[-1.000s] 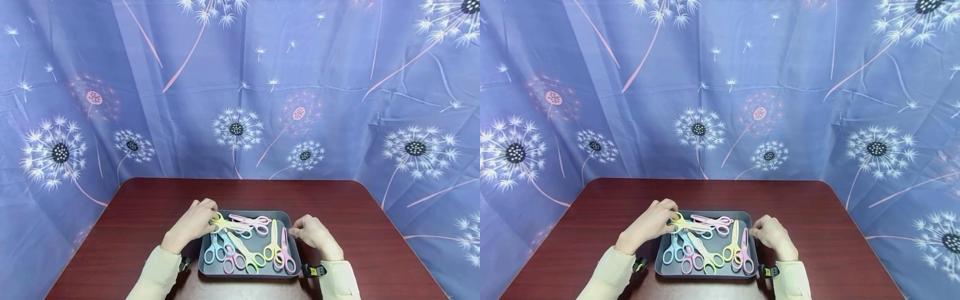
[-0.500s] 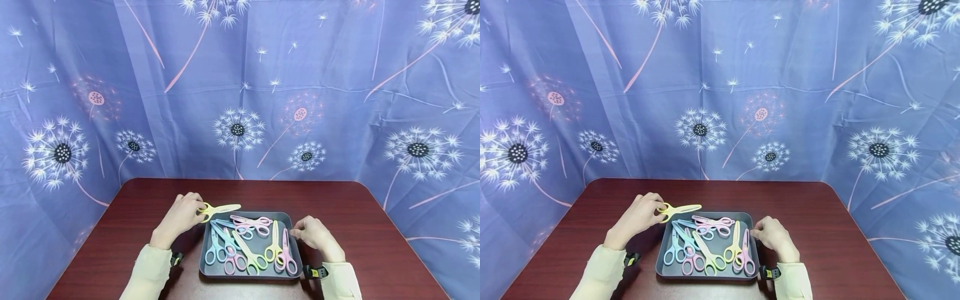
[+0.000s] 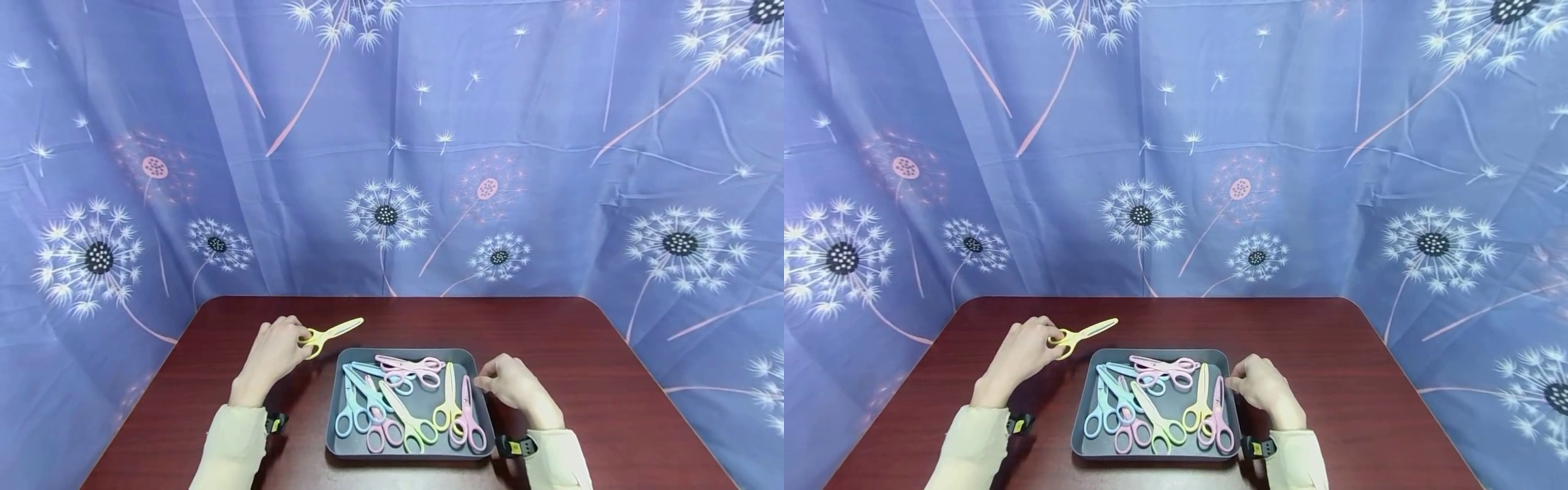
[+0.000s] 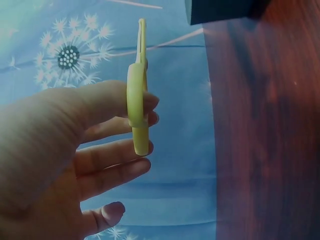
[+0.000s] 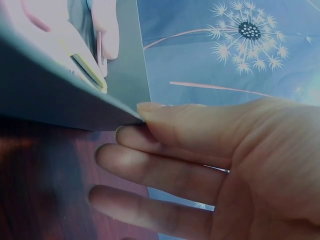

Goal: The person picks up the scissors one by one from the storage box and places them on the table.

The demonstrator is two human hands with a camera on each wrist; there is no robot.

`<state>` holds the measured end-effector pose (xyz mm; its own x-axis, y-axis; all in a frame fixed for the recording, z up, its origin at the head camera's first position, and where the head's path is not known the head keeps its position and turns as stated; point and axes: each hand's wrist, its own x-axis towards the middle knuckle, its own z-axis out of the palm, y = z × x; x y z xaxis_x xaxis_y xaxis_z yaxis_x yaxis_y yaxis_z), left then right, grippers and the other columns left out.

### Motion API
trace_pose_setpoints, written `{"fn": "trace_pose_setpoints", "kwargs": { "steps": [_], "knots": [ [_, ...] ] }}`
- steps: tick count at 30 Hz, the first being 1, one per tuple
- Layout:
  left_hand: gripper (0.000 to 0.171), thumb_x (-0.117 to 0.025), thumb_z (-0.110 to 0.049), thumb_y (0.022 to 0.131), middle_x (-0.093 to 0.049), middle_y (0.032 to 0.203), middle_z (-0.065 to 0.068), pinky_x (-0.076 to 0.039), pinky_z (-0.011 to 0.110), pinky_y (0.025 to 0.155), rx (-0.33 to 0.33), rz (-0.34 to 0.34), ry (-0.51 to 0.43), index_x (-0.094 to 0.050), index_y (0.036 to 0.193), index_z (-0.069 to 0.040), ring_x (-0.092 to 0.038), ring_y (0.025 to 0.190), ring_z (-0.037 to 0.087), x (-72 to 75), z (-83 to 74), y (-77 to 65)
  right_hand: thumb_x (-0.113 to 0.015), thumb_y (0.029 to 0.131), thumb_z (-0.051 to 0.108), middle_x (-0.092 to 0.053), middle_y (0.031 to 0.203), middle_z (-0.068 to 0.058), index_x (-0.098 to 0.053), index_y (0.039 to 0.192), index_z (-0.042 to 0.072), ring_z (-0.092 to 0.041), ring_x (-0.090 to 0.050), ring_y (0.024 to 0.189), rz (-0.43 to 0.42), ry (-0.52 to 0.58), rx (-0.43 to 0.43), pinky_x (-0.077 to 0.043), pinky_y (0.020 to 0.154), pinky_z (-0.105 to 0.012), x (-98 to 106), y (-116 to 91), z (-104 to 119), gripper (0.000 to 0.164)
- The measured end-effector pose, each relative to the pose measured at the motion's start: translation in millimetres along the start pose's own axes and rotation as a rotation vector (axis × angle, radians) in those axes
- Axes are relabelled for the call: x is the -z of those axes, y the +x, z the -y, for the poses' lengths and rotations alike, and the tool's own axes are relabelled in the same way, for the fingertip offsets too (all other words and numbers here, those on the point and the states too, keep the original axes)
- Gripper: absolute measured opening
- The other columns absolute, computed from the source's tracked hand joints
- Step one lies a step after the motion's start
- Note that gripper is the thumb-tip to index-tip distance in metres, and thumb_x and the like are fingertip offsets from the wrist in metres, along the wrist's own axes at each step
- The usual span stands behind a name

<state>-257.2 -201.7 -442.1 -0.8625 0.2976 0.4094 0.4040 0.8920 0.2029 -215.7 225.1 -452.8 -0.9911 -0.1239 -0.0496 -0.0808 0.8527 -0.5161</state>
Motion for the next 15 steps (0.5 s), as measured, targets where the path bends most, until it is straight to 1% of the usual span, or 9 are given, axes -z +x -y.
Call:
{"fn": "trace_pose_setpoints", "kwargs": {
  "steps": [7, 12, 15],
  "knots": [
    [0.008, -0.079, -0.015, 0.073, -0.066, 0.086, 0.003, -0.036, 0.04, 0.065, 0.046, 0.01, -0.002, -0.076, 0.08, -0.014, -0.059, 0.081, 0.025, -5.0, 8.4, -0.4, -0.076, 0.082, 0.016, -0.058, 0.06, 0.005, -0.071, 0.067, 0.018, -0.014, -0.046, 0.06, -0.011, -0.013, 0.037, -0.039, 0.058, -0.032, -0.2, 0.7, -2.3, 0.015],
    [0.008, -0.079, -0.016, 0.075, -0.066, 0.087, 0.001, -0.035, 0.039, 0.064, 0.073, 0.032, 0.004, -0.076, 0.081, -0.013, -0.059, 0.083, 0.026, -6.2, 11.9, -0.4, -0.075, 0.082, 0.015, -0.059, 0.061, 0.002, -0.072, 0.069, 0.017, -0.014, -0.048, 0.059, -0.006, 0.002, 0.017, -0.041, 0.057, -0.033, 0.5, 0.4, -0.9, 0.013],
    [0.006, -0.079, -0.016, 0.075, -0.066, 0.087, 0.001, -0.034, 0.039, 0.062, 0.078, 0.029, 0.004, -0.075, 0.08, -0.014, -0.059, 0.082, 0.026, -6.2, 13.7, -0.3, -0.075, 0.082, 0.015, -0.06, 0.062, 0.001, -0.073, 0.071, 0.016, -0.013, -0.05, 0.058, -0.004, 0.009, 0.008, -0.042, 0.058, -0.033, 1.0, 0.6, 0.0, 0.011]
  ]
}}
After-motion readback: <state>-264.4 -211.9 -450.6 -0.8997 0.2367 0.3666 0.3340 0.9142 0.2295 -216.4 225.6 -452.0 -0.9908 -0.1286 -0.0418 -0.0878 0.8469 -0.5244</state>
